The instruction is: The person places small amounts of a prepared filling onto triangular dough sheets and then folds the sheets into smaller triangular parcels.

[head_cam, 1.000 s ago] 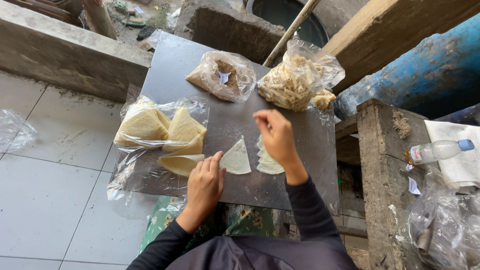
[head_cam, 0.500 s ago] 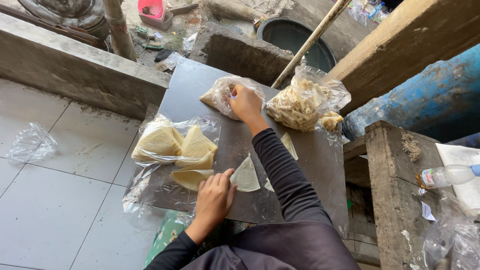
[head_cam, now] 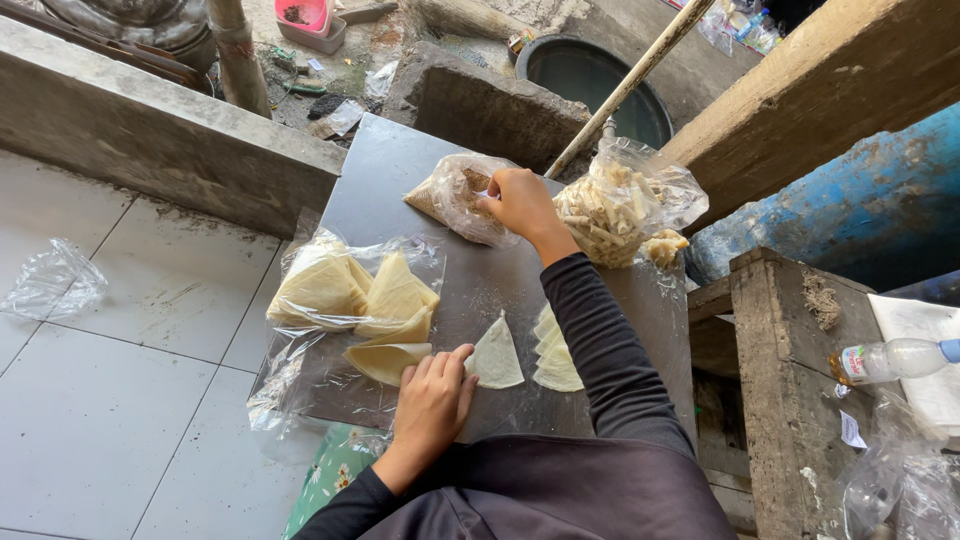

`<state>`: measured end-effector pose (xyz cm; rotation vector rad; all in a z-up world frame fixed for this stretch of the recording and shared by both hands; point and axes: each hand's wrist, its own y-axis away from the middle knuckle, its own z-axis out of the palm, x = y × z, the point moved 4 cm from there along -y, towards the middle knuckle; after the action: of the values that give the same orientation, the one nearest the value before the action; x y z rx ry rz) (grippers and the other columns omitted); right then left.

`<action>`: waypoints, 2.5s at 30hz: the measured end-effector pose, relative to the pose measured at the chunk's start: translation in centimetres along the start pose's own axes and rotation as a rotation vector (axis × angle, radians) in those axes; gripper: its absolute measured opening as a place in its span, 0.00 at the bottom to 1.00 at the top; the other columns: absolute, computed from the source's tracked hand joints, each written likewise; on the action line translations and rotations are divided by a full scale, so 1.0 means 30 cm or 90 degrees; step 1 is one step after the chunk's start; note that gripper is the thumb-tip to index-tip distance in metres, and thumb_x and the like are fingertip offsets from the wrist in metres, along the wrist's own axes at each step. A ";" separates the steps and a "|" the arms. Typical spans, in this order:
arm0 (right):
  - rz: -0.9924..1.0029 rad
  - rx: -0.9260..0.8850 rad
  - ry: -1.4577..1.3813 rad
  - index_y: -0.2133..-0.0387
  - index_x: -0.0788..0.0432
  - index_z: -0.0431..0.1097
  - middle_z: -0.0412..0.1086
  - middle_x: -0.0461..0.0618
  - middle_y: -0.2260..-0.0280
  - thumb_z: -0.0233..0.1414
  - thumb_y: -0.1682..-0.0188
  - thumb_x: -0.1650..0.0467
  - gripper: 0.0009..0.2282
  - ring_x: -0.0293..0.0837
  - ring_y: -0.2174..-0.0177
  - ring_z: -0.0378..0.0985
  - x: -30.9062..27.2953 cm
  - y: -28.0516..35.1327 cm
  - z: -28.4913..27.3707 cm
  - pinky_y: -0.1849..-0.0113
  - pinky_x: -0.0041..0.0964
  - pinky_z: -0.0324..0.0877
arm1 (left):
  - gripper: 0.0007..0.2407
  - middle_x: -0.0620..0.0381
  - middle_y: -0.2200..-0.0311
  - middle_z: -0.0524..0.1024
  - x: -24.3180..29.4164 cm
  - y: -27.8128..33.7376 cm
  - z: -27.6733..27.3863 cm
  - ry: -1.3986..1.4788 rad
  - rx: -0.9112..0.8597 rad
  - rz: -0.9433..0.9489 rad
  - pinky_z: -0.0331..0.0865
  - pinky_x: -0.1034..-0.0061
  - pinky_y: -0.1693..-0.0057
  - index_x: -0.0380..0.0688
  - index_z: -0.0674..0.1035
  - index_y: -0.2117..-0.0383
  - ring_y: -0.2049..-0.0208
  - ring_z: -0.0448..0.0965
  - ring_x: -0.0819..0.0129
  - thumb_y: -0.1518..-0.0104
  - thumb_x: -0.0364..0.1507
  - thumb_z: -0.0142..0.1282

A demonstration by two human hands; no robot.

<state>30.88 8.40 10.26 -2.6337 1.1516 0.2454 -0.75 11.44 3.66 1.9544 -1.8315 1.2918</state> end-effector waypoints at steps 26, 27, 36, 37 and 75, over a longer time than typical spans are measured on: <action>0.121 0.151 -0.197 0.70 0.62 0.80 0.78 0.57 0.71 0.61 0.57 0.73 0.05 0.49 0.70 0.82 0.089 -0.008 0.139 0.66 0.42 0.73 | 0.17 0.59 0.66 0.77 0.005 0.003 0.006 -0.016 -0.004 0.005 0.63 0.67 0.56 0.45 0.75 0.48 0.61 0.76 0.63 0.44 0.32 0.59; 0.132 0.161 -0.224 0.70 0.63 0.80 0.78 0.56 0.72 0.61 0.57 0.73 0.05 0.46 0.71 0.82 0.104 -0.005 0.136 0.66 0.39 0.73 | 0.17 0.59 0.66 0.77 0.004 0.005 0.006 -0.016 -0.003 0.003 0.63 0.67 0.56 0.45 0.75 0.48 0.61 0.76 0.63 0.44 0.32 0.59; 0.190 0.218 -0.473 0.66 0.63 0.79 0.77 0.43 0.74 0.61 0.52 0.73 0.04 0.30 0.74 0.74 0.144 0.167 0.057 0.70 0.27 0.69 | 0.18 0.57 0.60 0.78 0.043 0.013 -0.016 -0.101 0.064 0.036 0.61 0.67 0.54 0.44 0.75 0.48 0.60 0.75 0.63 0.43 0.34 0.58; 0.175 0.231 -0.491 0.65 0.63 0.79 0.77 0.41 0.74 0.61 0.51 0.73 0.04 0.30 0.74 0.74 0.135 0.199 0.038 0.70 0.26 0.68 | 0.18 0.57 0.60 0.78 0.046 0.011 -0.016 -0.119 0.051 0.024 0.61 0.67 0.54 0.43 0.75 0.48 0.60 0.75 0.63 0.44 0.33 0.58; -0.087 0.159 -0.136 0.65 0.61 0.76 0.72 0.52 0.66 0.56 0.51 0.78 0.04 0.45 0.68 0.77 -0.125 0.762 -0.231 0.66 0.36 0.72 | 0.18 0.59 0.66 0.78 0.004 -0.013 0.058 -0.096 -0.023 -0.081 0.60 0.65 0.55 0.46 0.75 0.47 0.61 0.76 0.64 0.46 0.26 0.57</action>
<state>11.82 -6.00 14.06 -2.3873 0.8682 0.3239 0.39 10.32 2.85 2.1641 -1.7477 1.0942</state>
